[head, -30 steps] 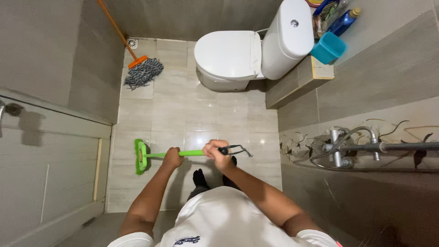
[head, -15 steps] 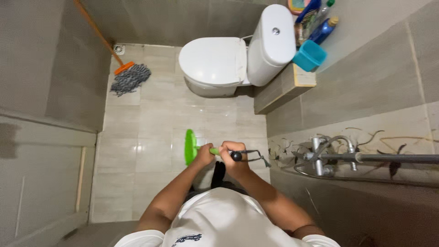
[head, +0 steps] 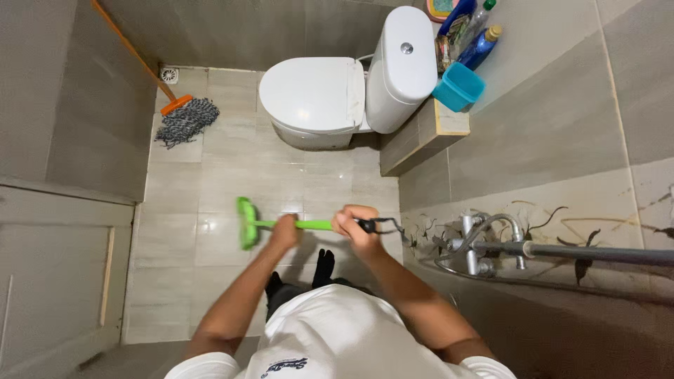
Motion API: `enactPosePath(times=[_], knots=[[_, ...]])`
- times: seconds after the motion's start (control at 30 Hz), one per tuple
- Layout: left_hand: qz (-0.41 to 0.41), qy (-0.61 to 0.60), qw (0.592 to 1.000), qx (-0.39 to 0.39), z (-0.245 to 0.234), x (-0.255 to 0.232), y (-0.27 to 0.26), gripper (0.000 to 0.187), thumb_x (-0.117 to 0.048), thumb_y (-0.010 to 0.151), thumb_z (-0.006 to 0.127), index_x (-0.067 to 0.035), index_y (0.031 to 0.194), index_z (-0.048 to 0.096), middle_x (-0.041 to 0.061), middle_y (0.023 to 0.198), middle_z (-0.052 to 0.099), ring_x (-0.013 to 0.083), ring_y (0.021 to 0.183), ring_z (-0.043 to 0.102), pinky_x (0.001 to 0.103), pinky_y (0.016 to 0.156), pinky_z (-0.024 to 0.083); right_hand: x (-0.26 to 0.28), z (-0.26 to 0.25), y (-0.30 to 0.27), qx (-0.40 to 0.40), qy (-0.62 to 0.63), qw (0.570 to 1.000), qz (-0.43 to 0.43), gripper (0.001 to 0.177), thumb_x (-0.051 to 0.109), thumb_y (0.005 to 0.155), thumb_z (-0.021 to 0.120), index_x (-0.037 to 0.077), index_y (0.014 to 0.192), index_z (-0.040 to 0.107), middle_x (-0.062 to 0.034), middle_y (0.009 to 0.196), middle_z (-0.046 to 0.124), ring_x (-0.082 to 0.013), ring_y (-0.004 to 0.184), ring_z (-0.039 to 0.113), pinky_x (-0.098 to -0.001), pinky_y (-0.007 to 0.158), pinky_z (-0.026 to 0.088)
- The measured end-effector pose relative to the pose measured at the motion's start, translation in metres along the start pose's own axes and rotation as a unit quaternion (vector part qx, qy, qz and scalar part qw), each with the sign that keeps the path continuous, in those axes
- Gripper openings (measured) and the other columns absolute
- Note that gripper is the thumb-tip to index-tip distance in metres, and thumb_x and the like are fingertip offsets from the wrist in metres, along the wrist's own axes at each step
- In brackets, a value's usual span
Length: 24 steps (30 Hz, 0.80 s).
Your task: The person uses a green squeegee to push water across the tiled bathroom floor toward a drain, while holding a pair of glasses in their other hand.
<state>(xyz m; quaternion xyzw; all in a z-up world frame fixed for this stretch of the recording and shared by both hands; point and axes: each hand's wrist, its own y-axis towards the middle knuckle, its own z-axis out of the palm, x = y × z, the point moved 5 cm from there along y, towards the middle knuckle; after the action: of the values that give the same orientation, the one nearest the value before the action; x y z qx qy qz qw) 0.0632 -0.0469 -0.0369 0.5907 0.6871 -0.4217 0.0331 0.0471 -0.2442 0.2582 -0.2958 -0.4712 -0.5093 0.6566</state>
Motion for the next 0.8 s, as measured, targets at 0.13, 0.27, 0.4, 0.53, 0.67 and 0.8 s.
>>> enactPosePath(times=[0.13,0.27,0.4,0.53,0.67,0.8], knots=[[0.026,0.039,0.992,-0.118,-0.033,0.032,0.013,0.015,-0.01,0.08,0.067,-0.001,0.09,0.073,0.027,0.095,0.071,0.0442,0.092,0.069,0.05,0.084,0.055,-0.044,-0.005,0.017,0.029,-0.001,0.999,-0.025,0.035,0.001,0.1,0.05,0.003,0.066,0.04,-0.0048,0.06,0.043,-0.0157,0.061,0.042,-0.0334,0.066,0.041],[0.01,0.016,0.99,-0.14,-0.032,0.036,0.015,0.016,-0.009,0.079,0.068,0.0,0.092,0.073,0.027,0.095,0.071,0.0449,0.093,0.068,0.05,0.085,0.056,-0.059,-0.012,0.019,0.038,0.005,0.999,-0.018,0.036,0.001,0.1,0.05,0.003,0.066,0.041,-0.0046,0.062,0.044,-0.0152,0.063,0.043,-0.0328,0.065,0.04],[0.04,0.016,0.994,-0.102,0.003,-0.004,0.027,0.016,-0.009,0.078,0.07,0.001,0.09,0.071,0.027,0.093,0.07,0.0439,0.09,0.069,0.051,0.081,0.056,-0.042,-0.022,0.012,0.009,-0.085,0.996,0.035,0.034,0.001,0.097,0.055,0.002,0.066,0.041,-0.0031,0.062,0.047,-0.0109,0.06,0.039,-0.0302,0.057,0.034],[0.124,-0.078,0.982,-0.119,0.044,-0.065,0.035,0.012,-0.006,0.076,0.067,0.001,0.085,0.069,0.028,0.087,0.07,0.0452,0.087,0.069,0.052,0.078,0.054,0.009,-0.037,0.006,-0.023,-0.227,0.974,0.0,0.03,0.005,0.092,0.058,0.0,0.063,0.051,-0.001,0.059,0.051,-0.0094,0.055,0.042,-0.0302,0.052,0.034],[0.179,-0.121,0.972,-0.094,0.065,-0.111,0.036,0.013,-0.005,0.073,0.068,0.001,0.084,0.07,0.029,0.086,0.07,0.0457,0.088,0.069,0.05,0.079,0.055,0.046,-0.048,0.0,-0.058,-0.277,0.959,-0.007,0.03,0.008,0.09,0.061,-0.001,0.064,0.049,-0.0018,0.057,0.046,-0.0095,0.057,0.039,-0.0309,0.053,0.032],[0.17,-0.123,0.977,-0.041,0.063,-0.141,0.033,0.015,-0.009,0.077,0.071,0.001,0.087,0.071,0.028,0.09,0.07,0.0441,0.091,0.07,0.048,0.08,0.055,0.061,-0.05,0.002,-0.083,-0.326,0.942,0.008,0.029,0.01,0.088,0.063,-0.001,0.065,0.049,-0.0039,0.056,0.045,-0.0097,0.056,0.039,-0.0314,0.051,0.032]])
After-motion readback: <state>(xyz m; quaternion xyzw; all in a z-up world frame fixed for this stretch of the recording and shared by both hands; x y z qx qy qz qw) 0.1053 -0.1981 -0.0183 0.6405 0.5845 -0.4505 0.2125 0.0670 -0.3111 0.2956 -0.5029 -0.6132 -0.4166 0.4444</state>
